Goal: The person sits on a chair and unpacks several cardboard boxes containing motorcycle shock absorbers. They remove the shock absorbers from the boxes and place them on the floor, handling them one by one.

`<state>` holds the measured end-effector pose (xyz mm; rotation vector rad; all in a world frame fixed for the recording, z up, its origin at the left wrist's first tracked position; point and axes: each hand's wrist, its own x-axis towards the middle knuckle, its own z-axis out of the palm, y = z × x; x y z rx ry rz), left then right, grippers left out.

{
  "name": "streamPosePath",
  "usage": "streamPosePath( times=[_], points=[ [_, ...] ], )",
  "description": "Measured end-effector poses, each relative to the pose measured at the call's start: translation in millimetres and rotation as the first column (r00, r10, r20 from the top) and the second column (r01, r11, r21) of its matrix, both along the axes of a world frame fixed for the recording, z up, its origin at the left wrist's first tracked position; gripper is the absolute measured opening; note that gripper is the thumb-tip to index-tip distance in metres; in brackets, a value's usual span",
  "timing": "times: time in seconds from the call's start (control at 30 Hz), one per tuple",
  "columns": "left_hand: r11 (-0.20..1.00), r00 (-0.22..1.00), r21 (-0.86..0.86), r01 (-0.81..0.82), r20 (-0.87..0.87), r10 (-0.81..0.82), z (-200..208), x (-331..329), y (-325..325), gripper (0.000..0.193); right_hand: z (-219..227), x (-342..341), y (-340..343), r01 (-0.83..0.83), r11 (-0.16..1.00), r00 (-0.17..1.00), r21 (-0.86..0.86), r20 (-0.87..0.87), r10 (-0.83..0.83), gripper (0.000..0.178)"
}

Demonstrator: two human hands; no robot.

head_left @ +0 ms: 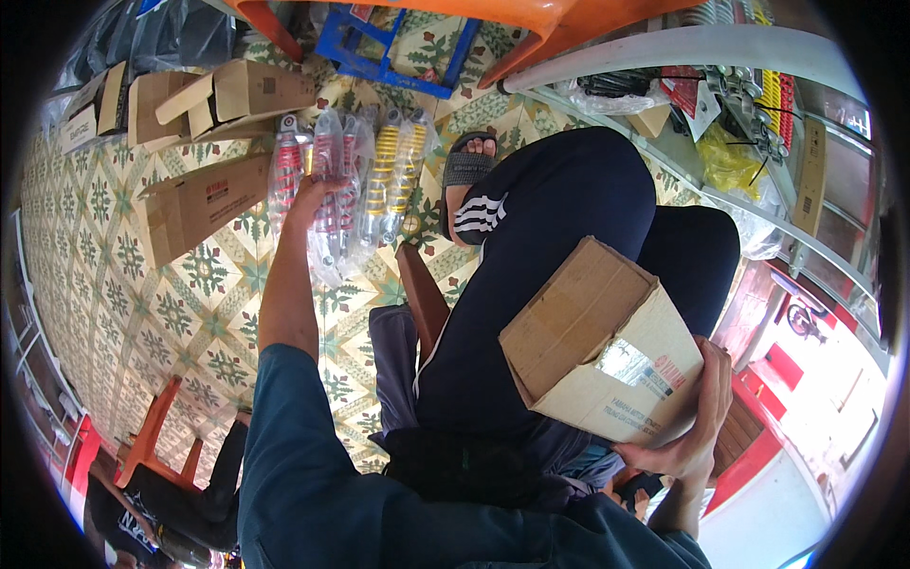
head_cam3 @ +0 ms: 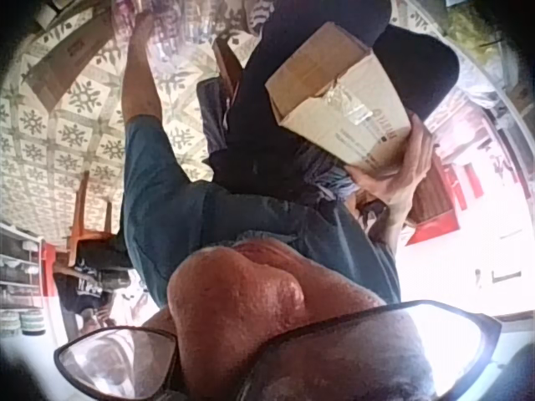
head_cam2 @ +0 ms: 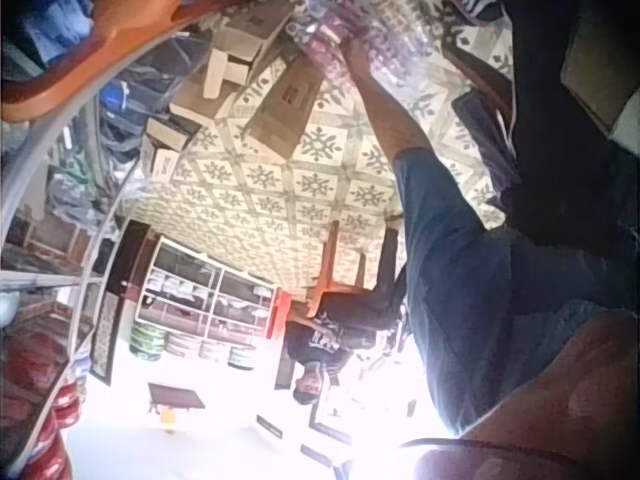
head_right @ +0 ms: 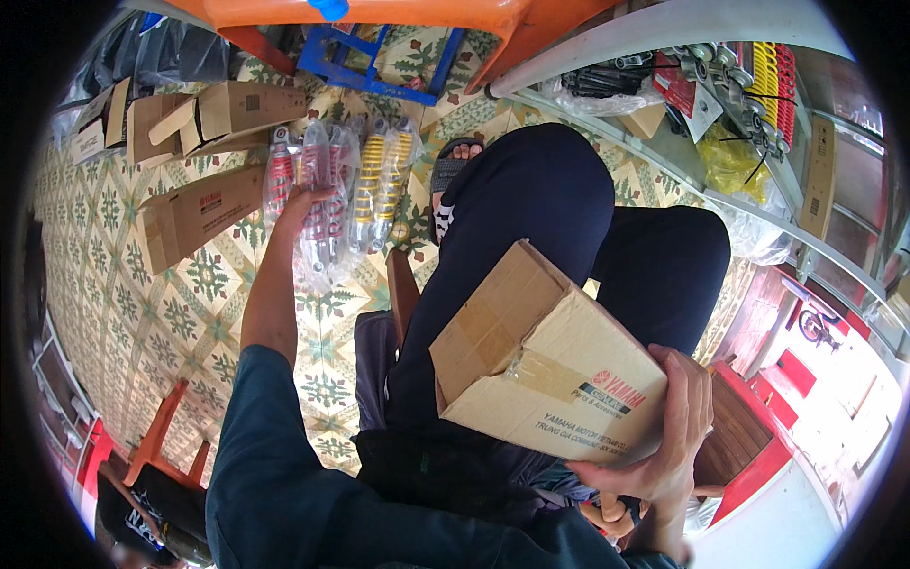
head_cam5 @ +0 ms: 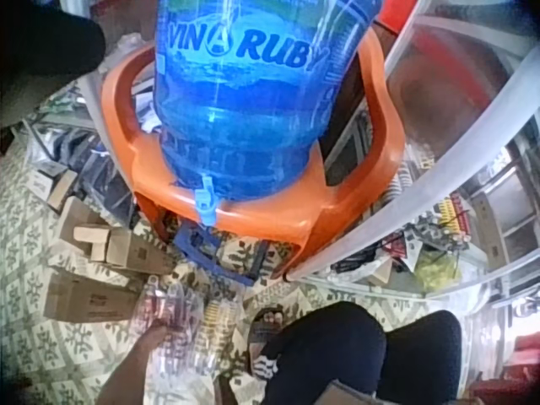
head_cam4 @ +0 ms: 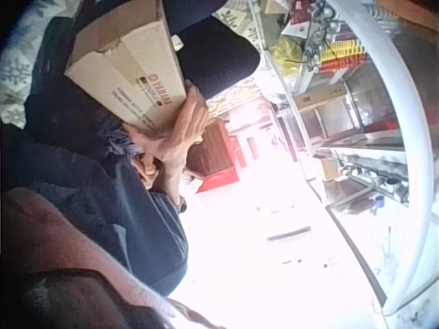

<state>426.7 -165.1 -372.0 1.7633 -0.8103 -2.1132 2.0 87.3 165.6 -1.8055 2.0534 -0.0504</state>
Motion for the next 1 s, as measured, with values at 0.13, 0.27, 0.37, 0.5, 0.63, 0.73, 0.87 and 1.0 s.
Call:
streamPosePath(
  times=[0.13,0.27,0.37,0.5,0.63,0.73,0.87,1.0],
  points=[
    [0.975,0.998,-0.215,0.058,0.009,-0.057,-0.5,4.8,1.0,0.043,1.1,0.9,-2.4,0.001,1.0,1.0,0.008,-0.027,-0.001,0.124],
    [0.932,0.979,-0.344,0.113,0.198,-0.045,-7.0,12.9,4.7,0.05,-0.4,1.0,-3.5,-0.004,1.0,1.0,-0.022,-0.006,0.004,0.123],
    [0.877,0.899,-0.385,0.288,0.425,-0.109,-14.4,15.8,5.7,0.056,-2.5,0.1,-2.9,-0.025,0.999,1.0,-0.045,-0.008,0.025,0.124],
    [0.751,0.855,-0.529,0.394,0.511,-0.088,-16.7,15.0,4.9,0.061,-5.0,-2.2,-2.3,-0.044,0.997,0.999,-0.068,0.002,0.045,0.124],
    [0.681,0.762,-0.547,0.487,0.647,-0.025,-12.6,9.5,9.5,0.062,-4.6,-2.3,-1.7,-0.042,0.998,0.999,-0.053,-0.008,0.042,0.124],
    [0.639,0.682,-0.531,0.556,0.731,0.014,-15.9,8.4,12.9,0.066,-3.0,-1.7,-1.7,-0.018,0.998,1.0,-0.057,0.009,0.018,0.124],
    [0.738,0.712,-0.442,0.511,0.698,-0.075,-24.6,15.0,6.0,0.075,-0.5,-1.0,-1.4,-0.011,0.999,1.0,-0.031,-0.002,0.011,0.126],
    [0.82,0.809,-0.396,0.414,0.573,-0.132,-15.5,18.3,-4.7,0.09,2.9,-0.2,-0.6,-0.012,0.999,1.0,-0.039,0.024,0.013,0.126]
  ],
)
